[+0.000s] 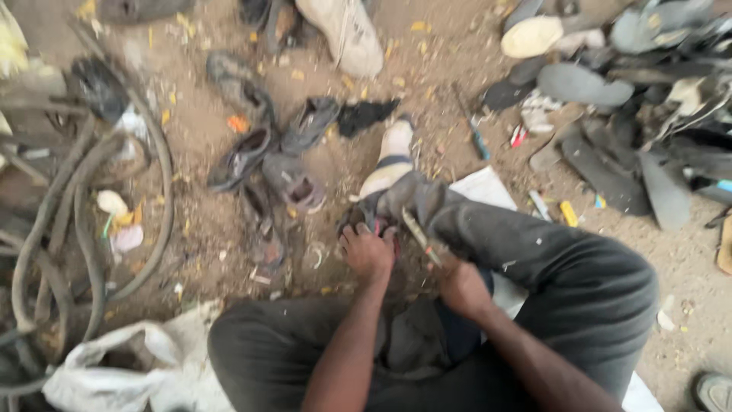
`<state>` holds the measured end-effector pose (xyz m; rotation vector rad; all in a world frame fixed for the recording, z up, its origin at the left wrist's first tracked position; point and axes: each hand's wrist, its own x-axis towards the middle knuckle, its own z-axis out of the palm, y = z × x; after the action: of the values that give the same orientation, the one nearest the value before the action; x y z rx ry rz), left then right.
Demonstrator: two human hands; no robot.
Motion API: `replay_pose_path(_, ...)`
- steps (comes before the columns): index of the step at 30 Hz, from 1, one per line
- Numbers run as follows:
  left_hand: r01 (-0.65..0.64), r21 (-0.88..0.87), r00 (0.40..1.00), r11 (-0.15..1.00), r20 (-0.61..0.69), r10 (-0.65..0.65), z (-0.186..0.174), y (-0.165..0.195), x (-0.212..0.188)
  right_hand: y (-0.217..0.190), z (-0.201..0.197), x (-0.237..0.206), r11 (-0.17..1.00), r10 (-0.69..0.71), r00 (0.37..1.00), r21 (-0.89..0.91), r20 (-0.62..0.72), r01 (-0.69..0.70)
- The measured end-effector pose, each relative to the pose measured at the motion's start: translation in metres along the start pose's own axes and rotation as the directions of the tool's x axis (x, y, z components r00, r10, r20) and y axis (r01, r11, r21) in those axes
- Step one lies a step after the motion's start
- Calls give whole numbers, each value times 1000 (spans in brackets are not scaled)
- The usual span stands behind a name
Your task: The person sits on the ground and uses a knife to scrape and clean the sole of a shoe. They hold the shoe with one hand and repeatedly scrape the bottom surface with the tool, surrounded by other shoes and debris.
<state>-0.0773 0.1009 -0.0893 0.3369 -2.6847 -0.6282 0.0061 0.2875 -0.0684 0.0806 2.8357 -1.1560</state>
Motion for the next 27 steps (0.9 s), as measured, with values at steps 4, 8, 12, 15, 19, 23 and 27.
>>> replay_pose_path(4,350,-191,921,917,249,-299,28,2,-8,-4,-8,-10,993,114,992,-5,59,-114)
replay_pose_path(8,151,-612,909,776,-222,-352,-10,-46,-1,-8,-16,-17,983,-47,997,177,-61,57)
replay_pose_path(12,-84,-334,770,939,-619,-151,-73,-69,50,-9,2,-8,982,-3,1000,187,27,-2)
replay_pose_path(15,-125,-215,949,969,-310,54,-67,14,91,-8,21,1,982,-74,992,178,104,55)
replay_pose_path(19,-240,-910,803,339,10,595,-19,189,104,-4,28,8,985,-114,977,151,180,87)
replay_pose_path(23,-343,-845,749,411,18,662,-17,231,102,-5,15,7,946,-141,986,308,90,107)
replay_pose_path(27,291,-669,923,683,384,-18,-33,98,70,-14,5,7,968,74,974,220,215,-122)
